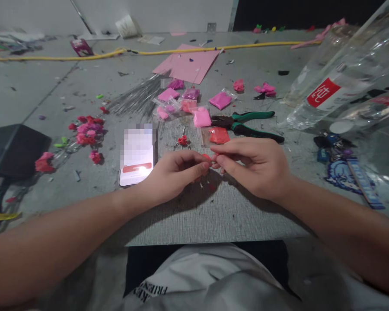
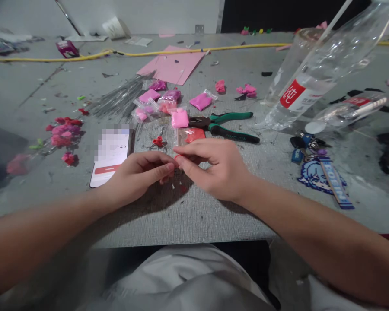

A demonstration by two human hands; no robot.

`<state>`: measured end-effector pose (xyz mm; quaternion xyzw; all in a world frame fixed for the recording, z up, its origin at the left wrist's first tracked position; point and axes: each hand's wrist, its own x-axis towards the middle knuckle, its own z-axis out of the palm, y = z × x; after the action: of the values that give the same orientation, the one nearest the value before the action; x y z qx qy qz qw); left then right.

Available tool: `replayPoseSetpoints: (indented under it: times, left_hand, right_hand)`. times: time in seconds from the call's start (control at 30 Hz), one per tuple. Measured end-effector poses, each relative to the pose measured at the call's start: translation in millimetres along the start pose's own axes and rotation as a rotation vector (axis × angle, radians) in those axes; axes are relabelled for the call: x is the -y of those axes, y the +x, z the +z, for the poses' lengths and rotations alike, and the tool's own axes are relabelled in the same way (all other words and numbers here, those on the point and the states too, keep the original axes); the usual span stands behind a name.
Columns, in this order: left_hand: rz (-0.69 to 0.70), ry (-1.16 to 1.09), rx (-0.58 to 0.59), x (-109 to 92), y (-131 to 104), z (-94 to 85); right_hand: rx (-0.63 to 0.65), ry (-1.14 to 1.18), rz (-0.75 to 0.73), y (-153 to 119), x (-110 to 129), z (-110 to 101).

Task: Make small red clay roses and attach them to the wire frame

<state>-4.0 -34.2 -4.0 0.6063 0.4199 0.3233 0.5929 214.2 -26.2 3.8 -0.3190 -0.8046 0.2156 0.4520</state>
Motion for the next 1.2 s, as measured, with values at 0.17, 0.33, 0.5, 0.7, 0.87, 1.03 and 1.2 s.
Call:
replayPoseSetpoints:
  times: [0.17, 0.33, 0.5, 0.7, 0.87, 1.03, 1.2]
  left_hand:
    - [0.018, 0.035, 0.006, -1.1, -0.4, -0.8]
    - [0.037, 0.075, 0.049, -1.9, -0.3, -1.2]
    - [0.031, 0.081, 0.06, -2.5, -1.1, -2.3]
    - [0.018, 0.066, 0.026, -5.0, -0.9, -2.0]
    - [0.021, 0.136, 0.021, -4.6, -1.8, -2.2]
    - [0.102, 0.227, 0.01, -4.4, -4.6, -1.7]
    - [0.199, 0.332, -0.011, -4.2, -6.6, -0.4]
  right_hand:
    - [0.06, -0.013, -0.006, -0.9, 4.0, -1.5]
    - [0.13, -0.03, -0.149, 1.2, -1.5, 2.1]
    - [0.143, -0.004, -0.184, -0.8, -4.4, 4.9]
    - [0.162, -0.013, -0.199, -1.1, -5.1, 2.6]
    - [0.169, -0.014, -0.191, 0.2, -5.0, 1.8]
    - [0.18, -0.031, -0.162, 1.5, -2.6, 2.2]
    - [0.192, 0.019, -0.071, 2.5, 1.6, 2.4]
